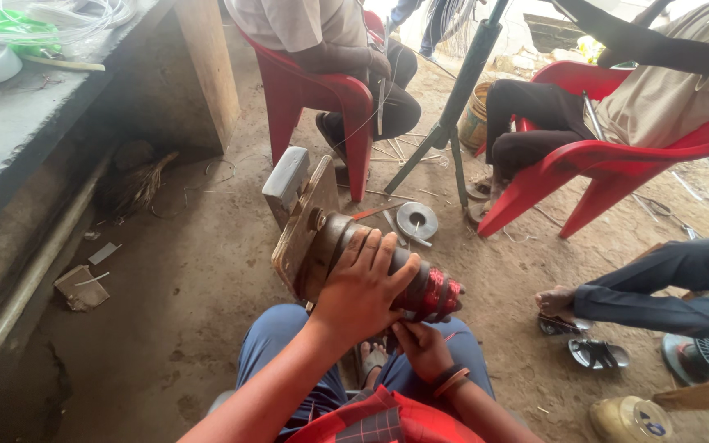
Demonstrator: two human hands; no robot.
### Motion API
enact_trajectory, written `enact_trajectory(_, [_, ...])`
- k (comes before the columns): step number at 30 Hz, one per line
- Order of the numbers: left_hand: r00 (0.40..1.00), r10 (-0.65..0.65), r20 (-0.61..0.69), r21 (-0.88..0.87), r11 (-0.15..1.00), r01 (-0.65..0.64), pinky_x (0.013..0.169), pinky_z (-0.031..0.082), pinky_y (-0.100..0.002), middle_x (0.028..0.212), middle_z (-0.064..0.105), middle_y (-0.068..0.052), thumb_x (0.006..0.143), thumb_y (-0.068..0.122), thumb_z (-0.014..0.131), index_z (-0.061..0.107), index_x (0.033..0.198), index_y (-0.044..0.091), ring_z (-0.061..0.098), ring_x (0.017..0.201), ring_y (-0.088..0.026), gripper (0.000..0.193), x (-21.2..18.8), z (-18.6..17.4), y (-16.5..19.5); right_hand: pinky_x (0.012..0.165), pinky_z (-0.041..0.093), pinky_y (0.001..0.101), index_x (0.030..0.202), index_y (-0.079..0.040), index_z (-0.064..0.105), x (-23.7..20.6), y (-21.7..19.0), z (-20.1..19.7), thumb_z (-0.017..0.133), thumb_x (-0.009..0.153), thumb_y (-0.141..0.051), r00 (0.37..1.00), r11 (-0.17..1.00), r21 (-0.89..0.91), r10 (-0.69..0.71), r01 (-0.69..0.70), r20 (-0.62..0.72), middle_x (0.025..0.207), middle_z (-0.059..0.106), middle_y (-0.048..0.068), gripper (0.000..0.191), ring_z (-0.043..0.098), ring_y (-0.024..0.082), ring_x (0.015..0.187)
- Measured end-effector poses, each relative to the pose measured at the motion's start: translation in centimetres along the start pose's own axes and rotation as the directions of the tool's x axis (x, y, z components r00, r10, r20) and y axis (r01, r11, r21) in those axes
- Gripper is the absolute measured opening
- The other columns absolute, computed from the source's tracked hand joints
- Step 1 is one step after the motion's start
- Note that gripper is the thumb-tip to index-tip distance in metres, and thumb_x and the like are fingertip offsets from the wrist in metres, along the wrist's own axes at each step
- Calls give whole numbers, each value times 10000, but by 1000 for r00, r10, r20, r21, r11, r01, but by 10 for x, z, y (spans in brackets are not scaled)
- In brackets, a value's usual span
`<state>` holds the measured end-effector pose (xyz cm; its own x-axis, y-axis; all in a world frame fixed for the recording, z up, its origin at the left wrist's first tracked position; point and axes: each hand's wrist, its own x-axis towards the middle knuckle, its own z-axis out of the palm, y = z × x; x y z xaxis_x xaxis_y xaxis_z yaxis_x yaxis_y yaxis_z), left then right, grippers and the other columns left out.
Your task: The person winds red wire around a cylindrical metal component clamped in a vise. They hold the component with one hand and wrap the wire with the other, occasionally adjusting the wire's position.
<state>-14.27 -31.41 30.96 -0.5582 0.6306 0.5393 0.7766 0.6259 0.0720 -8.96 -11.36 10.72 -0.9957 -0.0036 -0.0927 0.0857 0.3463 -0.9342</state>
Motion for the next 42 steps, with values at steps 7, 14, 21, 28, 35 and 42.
enact_trajectory(7, [1000,-4,-18,3,1000,4,1173,302,-569,1403,547,-257,610,453,851,586,1344,164,489,1335,-453,832,-2,3,0,605,522,279,1018,-1,767,2,4,1,613,994,-228,1000,1000,11,12,-12,10,716,701,53,276,622,98,624])
enact_trajectory(14, [1000,1,-14,34,999,-1,1170,307,-565,1409,545,-264,597,444,853,585,1337,163,491,1336,-446,836,0,1,2,641,536,378,1055,6,717,-19,-36,-10,612,956,-161,953,913,-274,-298,303,63,798,726,167,221,687,301,718])
enact_trajectory(21, [1000,6,-18,28,1000,-6,1164,309,-561,1395,547,-259,578,380,857,591,1332,154,491,1330,-450,830,1,0,5,621,530,443,901,-35,715,-61,-160,-41,648,938,-134,862,813,-305,-422,497,281,789,711,193,125,684,398,730])
enact_trajectory(28, [997,74,21,38,996,-75,1166,297,-547,1396,539,-254,624,400,817,610,1338,152,477,1333,-433,783,2,-5,10,636,503,469,893,-16,677,-35,-237,-106,633,887,-91,722,573,-492,-667,655,184,747,657,195,87,652,397,717])
enact_trajectory(35, [991,116,72,-64,992,-112,1154,285,-547,1404,536,-236,598,431,843,575,1375,135,474,1335,-424,873,-1,-11,8,783,574,399,1062,-40,738,19,-181,-118,667,937,-140,755,641,-497,-654,585,45,939,755,147,175,733,325,878])
enact_trajectory(42, [978,189,91,-82,980,-181,1159,273,-551,1407,538,-226,613,410,840,579,1361,162,470,1339,-420,830,-3,-16,3,774,579,339,1114,-29,732,36,-127,-117,630,939,-123,912,862,-301,-402,408,85,970,776,139,223,749,230,863])
